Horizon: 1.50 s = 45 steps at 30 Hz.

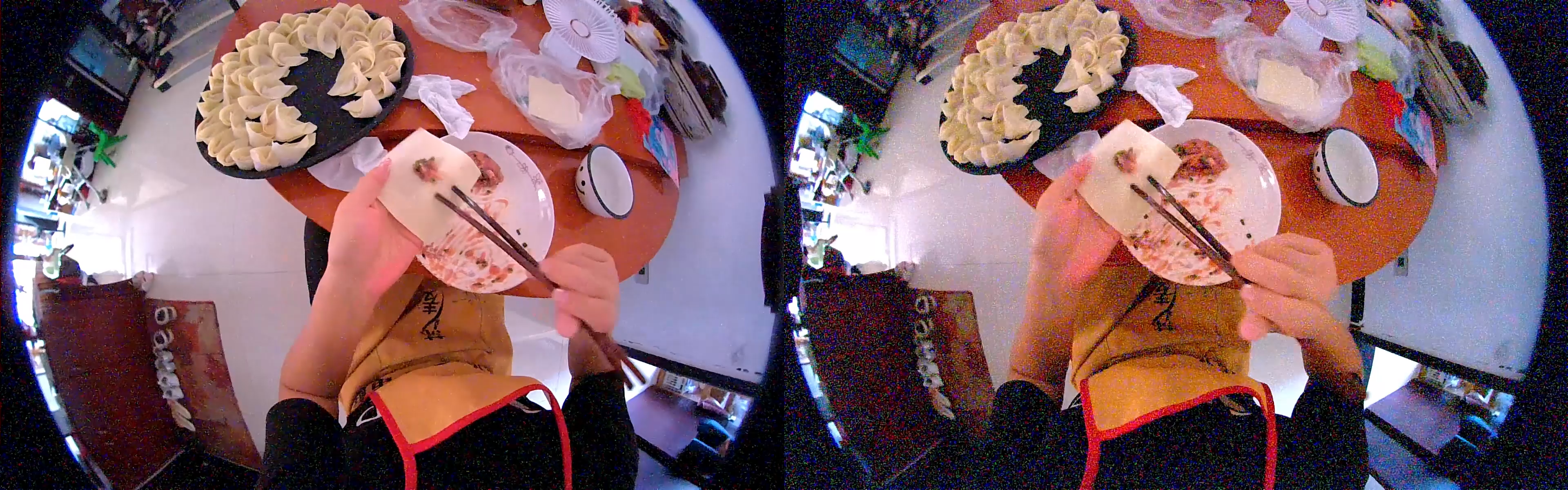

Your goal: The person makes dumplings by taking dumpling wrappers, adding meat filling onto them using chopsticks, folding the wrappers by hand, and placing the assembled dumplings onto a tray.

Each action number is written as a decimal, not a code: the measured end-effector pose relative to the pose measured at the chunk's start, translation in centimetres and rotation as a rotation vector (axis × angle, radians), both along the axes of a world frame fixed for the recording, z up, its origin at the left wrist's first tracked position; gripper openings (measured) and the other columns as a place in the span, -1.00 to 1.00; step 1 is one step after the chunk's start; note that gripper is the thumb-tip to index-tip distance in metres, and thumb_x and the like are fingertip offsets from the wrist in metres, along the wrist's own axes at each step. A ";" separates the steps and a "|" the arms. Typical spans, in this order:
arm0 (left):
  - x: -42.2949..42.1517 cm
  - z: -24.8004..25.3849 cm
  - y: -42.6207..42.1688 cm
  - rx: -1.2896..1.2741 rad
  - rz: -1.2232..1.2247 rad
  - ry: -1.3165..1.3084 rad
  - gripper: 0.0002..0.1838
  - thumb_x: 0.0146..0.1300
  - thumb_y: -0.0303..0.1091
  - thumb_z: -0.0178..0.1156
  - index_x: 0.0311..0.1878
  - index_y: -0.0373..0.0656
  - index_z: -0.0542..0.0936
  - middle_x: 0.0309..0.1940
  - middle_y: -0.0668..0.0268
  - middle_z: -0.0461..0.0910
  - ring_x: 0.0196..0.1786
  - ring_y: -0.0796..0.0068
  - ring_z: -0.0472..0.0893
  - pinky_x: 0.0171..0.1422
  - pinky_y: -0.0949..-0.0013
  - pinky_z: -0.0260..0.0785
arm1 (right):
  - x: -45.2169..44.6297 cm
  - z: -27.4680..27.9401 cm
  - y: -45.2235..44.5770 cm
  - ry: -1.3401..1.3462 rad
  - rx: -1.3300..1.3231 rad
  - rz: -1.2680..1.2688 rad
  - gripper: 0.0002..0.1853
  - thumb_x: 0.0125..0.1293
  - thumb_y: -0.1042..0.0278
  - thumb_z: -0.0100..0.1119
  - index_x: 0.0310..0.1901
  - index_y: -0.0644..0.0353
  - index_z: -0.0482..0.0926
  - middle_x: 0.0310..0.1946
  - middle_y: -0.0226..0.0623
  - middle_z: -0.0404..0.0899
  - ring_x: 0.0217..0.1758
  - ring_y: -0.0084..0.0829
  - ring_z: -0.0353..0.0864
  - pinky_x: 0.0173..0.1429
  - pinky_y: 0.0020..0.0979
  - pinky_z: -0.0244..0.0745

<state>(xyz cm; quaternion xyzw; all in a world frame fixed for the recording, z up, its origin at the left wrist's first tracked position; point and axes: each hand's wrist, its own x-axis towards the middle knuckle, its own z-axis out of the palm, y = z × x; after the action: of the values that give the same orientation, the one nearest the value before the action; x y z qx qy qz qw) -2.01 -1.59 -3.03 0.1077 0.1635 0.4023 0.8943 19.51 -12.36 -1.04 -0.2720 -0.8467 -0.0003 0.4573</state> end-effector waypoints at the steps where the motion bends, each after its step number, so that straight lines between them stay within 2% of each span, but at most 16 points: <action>1: 0.0 0.0 0.2 0.001 -0.001 0.001 -0.54 0.35 -0.21 -0.32 0.21 -0.30 0.19 0.15 0.12 0.32 0.21 0.19 0.31 0.33 0.10 0.07 | 0.5 0.3 -0.4 0.068 -0.034 0.016 -0.58 0.21 -0.11 0.00 -0.31 0.17 0.38 -0.39 -0.12 0.56 -0.49 -0.18 0.58 -0.42 -0.23 0.53; 4: -0.1 0.0 0.7 0.038 0.003 0.009 -0.48 0.26 -0.19 -0.16 0.22 -0.31 0.21 0.15 0.05 0.33 0.19 0.14 0.35 0.31 0.05 0.12 | 2.1 0.6 -1.0 0.392 -0.007 -0.189 -0.53 0.26 -0.16 -0.14 -0.39 0.17 0.39 -0.41 -0.12 0.56 -0.46 -0.14 0.55 -0.35 -0.19 0.50; 6: 0.0 0.4 0.7 0.073 -0.045 -0.002 -0.45 0.17 -0.26 -0.08 0.21 -0.32 0.21 0.13 0.04 0.35 0.16 0.12 0.37 0.31 0.04 0.12 | 3.0 2.8 1.2 0.135 0.136 -0.414 -0.49 0.29 -0.18 -0.25 -0.49 0.15 0.37 -0.43 -0.13 0.54 -0.42 -0.15 0.52 -0.33 -0.22 0.46; 9: 0.1 1.7 0.6 0.122 -0.253 -0.137 -0.42 0.06 -0.35 -0.02 0.19 -0.32 0.22 0.07 0.05 0.38 0.13 0.11 0.40 0.29 0.05 0.15 | 2.8 3.5 3.0 -0.211 -0.123 -0.300 -0.81 0.14 0.23 0.08 -0.31 0.15 0.50 -0.45 -0.25 0.53 -0.42 -0.29 0.53 -0.38 -0.30 0.43; 12: 0.8 1.0 0.4 0.109 -0.315 -0.036 -0.48 0.04 -0.46 -0.09 0.15 -0.35 0.25 0.06 0.09 0.39 0.11 0.18 0.42 0.24 0.14 0.23 | 1.3 4.4 3.5 -0.582 -0.330 -0.306 -0.69 -0.09 0.40 0.17 -0.21 0.07 0.53 -0.48 -0.36 0.52 -0.46 -0.36 0.54 -0.43 -0.37 0.44; 17: 2.2 0.2 -0.8 0.331 -0.431 -0.065 -0.35 -0.17 -0.57 0.04 0.15 -0.31 0.27 -0.02 0.16 0.44 0.02 0.31 0.50 0.12 0.32 0.35 | -0.4 4.8 5.3 -0.345 -0.219 -0.082 -0.68 -0.21 0.50 0.21 -0.28 0.14 0.55 -0.63 -0.36 0.41 -0.61 -0.33 0.41 -0.59 -0.41 0.25; 21: 2.4 1.7 -2.9 0.444 -0.534 0.120 -0.53 0.09 -0.48 0.03 0.14 -0.28 0.30 -0.05 0.17 0.47 -0.02 0.33 0.53 0.05 0.40 0.40 | -1.2 5.6 6.0 -0.423 -0.300 -0.147 -0.67 -0.24 0.53 0.22 -0.31 0.09 0.53 -0.58 -0.33 0.42 -0.54 -0.28 0.44 -0.53 -0.38 0.31; 24: 2.8 2.1 -3.8 0.343 -0.330 0.136 -0.62 0.27 -0.39 -0.05 0.13 -0.29 0.31 -0.10 0.18 0.49 -0.09 0.41 0.55 -0.07 0.47 0.42 | -1.2 6.4 5.8 -0.504 -0.325 -0.195 -0.68 -0.18 0.52 0.24 -0.28 0.10 0.52 -0.46 -0.34 0.47 -0.43 -0.29 0.49 -0.46 -0.39 0.35; 26: 4.0 0.7 -2.5 0.343 -0.497 0.107 -0.66 0.32 -0.38 -0.11 0.13 -0.30 0.32 -0.14 0.18 0.51 -0.18 0.47 0.55 -0.20 0.51 0.41 | -0.6 7.2 5.2 -0.445 -0.409 -0.346 -0.67 -0.15 0.50 0.24 -0.24 0.13 0.50 -0.41 -0.32 0.49 -0.37 -0.27 0.50 -0.38 -0.39 0.38; 29: 3.7 0.3 -2.2 0.189 -0.438 0.082 -0.62 0.29 -0.39 -0.11 0.16 -0.29 0.28 -0.17 0.13 0.52 -0.31 0.44 0.54 -0.27 0.50 0.40 | 3.6 7.6 3.4 -0.345 -0.518 -0.862 -0.76 0.12 0.38 0.10 -0.15 0.13 0.44 -0.36 -0.24 0.50 -0.30 -0.18 0.50 -0.28 -0.31 0.40; 32: 3.5 0.2 -1.9 0.181 -0.373 0.024 -0.55 0.25 -0.32 -0.08 0.19 -0.28 0.23 -0.19 0.10 0.51 -0.32 0.39 0.53 -0.26 0.44 0.39 | 7.9 7.3 1.4 -0.449 -0.516 -1.141 -0.83 0.21 0.31 0.03 -0.20 0.17 0.41 -0.37 -0.21 0.51 -0.31 -0.14 0.50 -0.28 -0.26 0.40; 34: 4.3 0.1 -1.9 0.168 -0.376 0.044 -0.54 0.24 -0.27 -0.06 0.18 -0.24 0.26 -0.22 0.13 0.50 -0.33 0.42 0.50 -0.28 0.44 0.35 | 10.6 6.0 0.6 -0.793 -0.666 -1.326 -0.85 0.18 0.29 0.04 -0.30 0.18 0.40 -0.40 -0.20 0.51 -0.31 -0.14 0.51 -0.28 -0.22 0.39; 37: 5.7 0.5 -2.2 0.139 -0.360 0.035 -0.61 0.27 -0.25 -0.06 0.13 -0.14 0.34 -0.27 0.23 0.49 -0.37 0.50 0.44 -0.34 0.51 0.27 | 13.6 3.2 0.4 -0.939 -0.521 -1.222 -0.84 0.17 0.27 0.04 -0.37 0.17 0.40 -0.43 -0.22 0.51 -0.30 -0.16 0.52 -0.29 -0.20 0.38; 41: 6.7 0.6 -2.3 0.202 -0.337 0.212 -0.65 0.30 -0.25 -0.06 0.11 -0.15 0.35 -0.26 0.28 0.51 -0.36 0.56 0.45 -0.34 0.55 0.27 | 13.8 3.4 0.9 -1.016 -0.618 -1.127 -0.86 0.13 0.31 0.05 -0.42 0.19 0.40 -0.46 -0.23 0.49 -0.31 -0.16 0.51 -0.28 -0.19 0.38; 44: 6.3 1.1 -2.2 0.239 -0.257 0.241 -0.68 0.32 -0.26 -0.05 0.09 -0.17 0.36 -0.26 0.31 0.52 -0.35 0.59 0.45 -0.34 0.57 0.28 | 12.9 6.5 -0.3 -0.991 -0.749 -1.244 -0.88 0.10 0.41 0.06 -0.34 0.24 0.46 -0.38 -0.19 0.53 -0.26 -0.15 0.52 -0.20 -0.23 0.41; 45: 6.3 1.1 -2.1 0.264 -0.225 0.258 -0.68 0.32 -0.26 -0.05 0.08 -0.17 0.37 -0.25 0.31 0.52 -0.35 0.59 0.45 -0.33 0.56 0.29 | 13.2 7.4 -1.3 -0.757 -0.616 -1.169 -0.83 0.09 0.45 0.05 -0.25 0.25 0.47 -0.32 -0.15 0.53 -0.22 -0.14 0.52 -0.15 -0.26 0.41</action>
<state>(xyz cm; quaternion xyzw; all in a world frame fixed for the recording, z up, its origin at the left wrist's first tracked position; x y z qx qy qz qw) 4.29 -3.71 -1.93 0.2921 0.2096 0.3009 0.8833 32.71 -13.65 6.35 -0.7728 -0.6258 -0.0994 -0.0357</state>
